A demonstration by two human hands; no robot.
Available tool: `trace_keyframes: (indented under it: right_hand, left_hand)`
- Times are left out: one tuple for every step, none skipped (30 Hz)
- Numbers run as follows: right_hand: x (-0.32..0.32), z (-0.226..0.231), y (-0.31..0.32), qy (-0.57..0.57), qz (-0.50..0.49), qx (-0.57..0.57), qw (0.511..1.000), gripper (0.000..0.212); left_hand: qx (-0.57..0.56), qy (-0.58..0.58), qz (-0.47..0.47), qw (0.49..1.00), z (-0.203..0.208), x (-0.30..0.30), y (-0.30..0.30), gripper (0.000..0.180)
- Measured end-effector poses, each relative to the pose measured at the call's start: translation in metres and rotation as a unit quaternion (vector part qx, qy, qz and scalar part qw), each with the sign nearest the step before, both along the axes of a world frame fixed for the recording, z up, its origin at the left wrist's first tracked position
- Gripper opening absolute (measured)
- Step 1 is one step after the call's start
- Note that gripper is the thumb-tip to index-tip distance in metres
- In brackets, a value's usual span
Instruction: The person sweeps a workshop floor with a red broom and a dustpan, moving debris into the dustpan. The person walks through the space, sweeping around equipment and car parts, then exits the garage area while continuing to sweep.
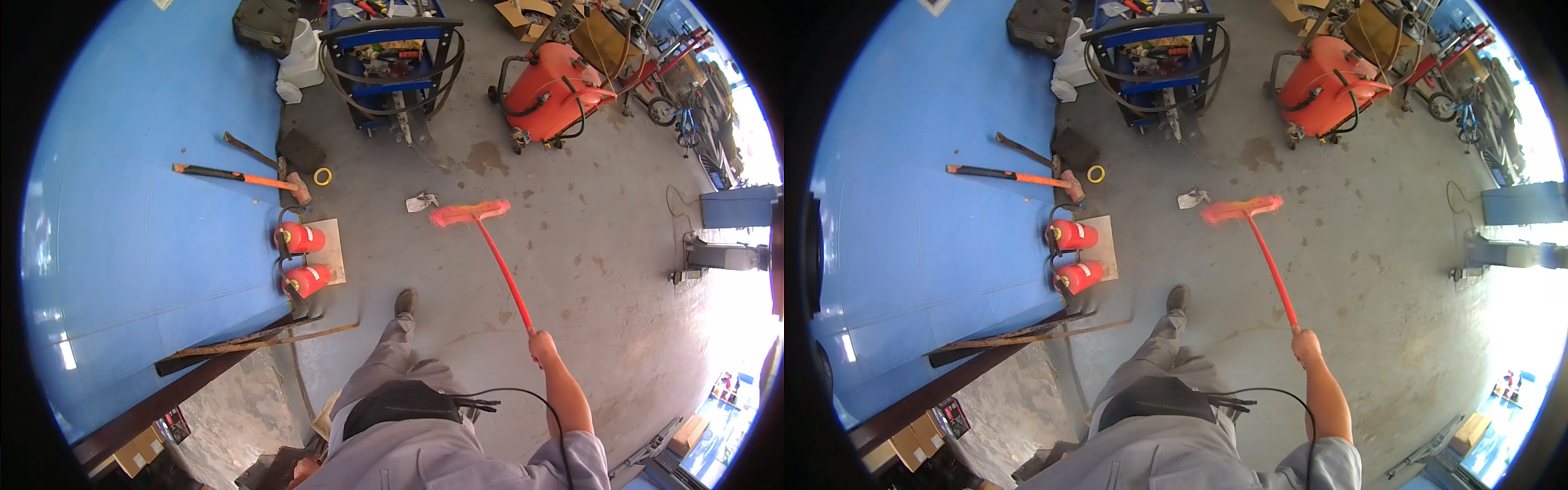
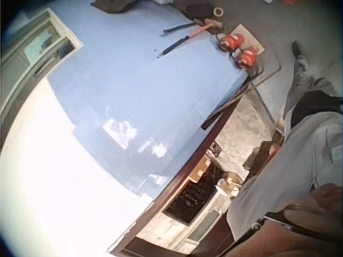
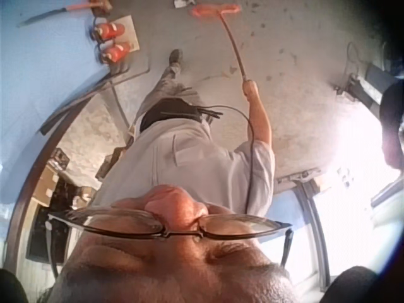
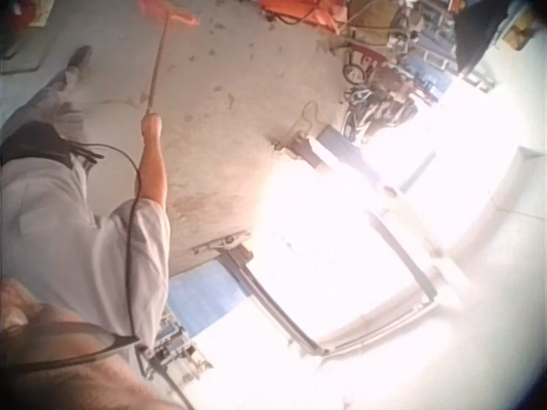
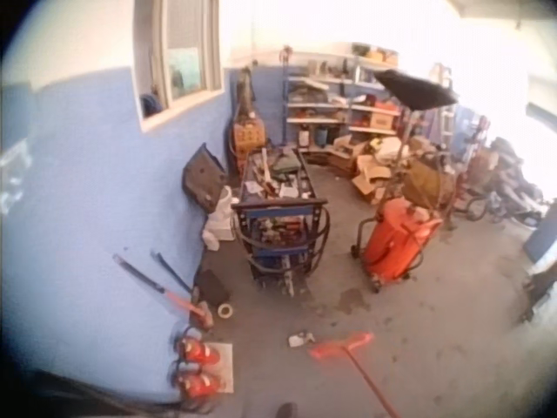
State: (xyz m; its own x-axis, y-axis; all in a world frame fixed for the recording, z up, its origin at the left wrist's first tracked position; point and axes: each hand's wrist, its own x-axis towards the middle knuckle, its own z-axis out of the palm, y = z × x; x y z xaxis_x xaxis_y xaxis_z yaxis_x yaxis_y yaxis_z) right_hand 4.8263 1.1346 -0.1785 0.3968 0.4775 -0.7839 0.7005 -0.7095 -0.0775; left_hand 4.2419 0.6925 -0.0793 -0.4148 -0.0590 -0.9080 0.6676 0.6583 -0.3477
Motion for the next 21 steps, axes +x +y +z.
trace_keyframes:
  right_hand:
    - [-0.006, -0.005, 0.012, 0.001, 0.001, -0.002, 1.000, 0.065]
    - [-0.010, -0.010, 0.024, 0.000, -0.003, -0.002, 1.000, 0.065]
    - [-0.011, -0.013, 0.032, 0.006, -0.015, -0.011, 1.000, 0.065]
    - [-0.009, -0.015, 0.039, -0.001, 0.000, -0.005, 1.000, 0.065]
    - [-0.004, -0.015, 0.045, -0.003, 0.007, -0.006, 1.000, 0.064]
    - [0.003, -0.013, 0.050, -0.011, 0.007, -0.008, 1.000, 0.064]
    - [0.011, -0.012, 0.055, 0.006, 0.018, -0.002, 1.000, 0.064]
    - [0.021, -0.009, 0.060, 0.018, 0.021, 0.004, 1.000, 0.063]
    - [0.032, -0.007, 0.064, 0.025, 0.014, 0.003, 1.000, 0.063]
    - [0.043, -0.005, 0.069, 0.026, 0.064, 0.037, 0.997, 0.063]
    - [0.055, -0.004, 0.074, 0.024, 0.105, 0.064, 0.992, 0.063]
    - [0.065, -0.005, 0.079, 0.003, 0.128, 0.056, 0.990, 0.063]
    - [0.076, -0.006, 0.083, 0.010, 0.048, 0.005, 0.999, 0.061]
    - [0.085, -0.009, 0.089, 0.021, 0.064, 0.017, 0.998, 0.060]
    - [0.094, -0.012, 0.093, 0.033, 0.078, 0.029, 0.996, 0.060]
    - [0.101, -0.016, 0.098, 0.043, 0.081, 0.032, 0.995, 0.060]
    - [0.107, -0.020, 0.102, 0.064, 0.035, 0.021, 0.997, 0.055]
    - [0.114, -0.024, 0.106, 0.079, 0.044, 0.045, 0.995, 0.053]
    - [0.117, -0.028, 0.109, 0.098, 0.049, 0.061, 0.992, 0.052]
    - [0.122, -0.032, 0.111, 0.097, 0.048, 0.071, 0.992, 0.050]
    - [0.122, -0.036, 0.113, 0.111, 0.002, 0.063, 0.992, 0.047]
  left_hand:
    - [-0.001, -0.002, -0.003, 1.000, 0.006, 0.005, 0.008, 0.039]
    - [-0.001, -0.004, -0.011, 1.000, 0.011, 0.011, 0.016, 0.038]
    - [0.000, -0.005, -0.015, 1.000, 0.016, 0.018, 0.023, 0.038]
    - [0.003, -0.009, -0.022, 1.000, 0.022, 0.024, 0.031, 0.038]
    - [0.009, -0.013, -0.028, 1.000, 0.026, 0.032, 0.040, 0.037]
    - [0.015, -0.017, -0.035, 0.999, 0.030, 0.041, 0.048, 0.037]
    - [0.023, -0.020, -0.043, 0.999, 0.031, 0.049, 0.058, 0.037]
    - [0.032, -0.025, -0.054, 0.998, 0.033, 0.059, 0.067, 0.037]
    - [0.045, -0.028, -0.065, 0.997, 0.034, 0.068, 0.077, 0.036]
    - [0.059, -0.031, -0.084, 0.994, 0.033, 0.078, 0.087, 0.036]
    - [0.073, -0.036, -0.095, 0.992, 0.029, 0.089, 0.096, 0.036]
    - [0.093, -0.035, -0.113, 0.989, 0.027, 0.101, 0.104, 0.035]
    - [0.110, -0.055, -0.096, 0.988, 0.019, 0.110, 0.118, 0.035]
    - [0.130, -0.071, -0.083, 0.985, 0.012, 0.120, 0.132, 0.035]
    - [0.135, -0.086, -0.071, 0.985, 0.007, 0.129, 0.146, 0.034]
    - [0.157, -0.058, -0.097, 0.981, 0.002, 0.141, 0.163, 0.035]
    - [0.165, -0.027, -0.129, 0.977, -0.004, 0.148, 0.183, 0.035]
    - [0.188, -0.051, -0.196, 0.961, -0.012, 0.150, 0.208, 0.035]
    - [0.184, -0.079, -0.271, 0.942, -0.017, 0.153, 0.232, 0.034]
    - [0.212, -0.037, -0.216, 0.952, -0.022, 0.159, 0.258, 0.034]
    - [0.209, 0.000, -0.171, 0.963, -0.034, 0.163, 0.294, 0.034]
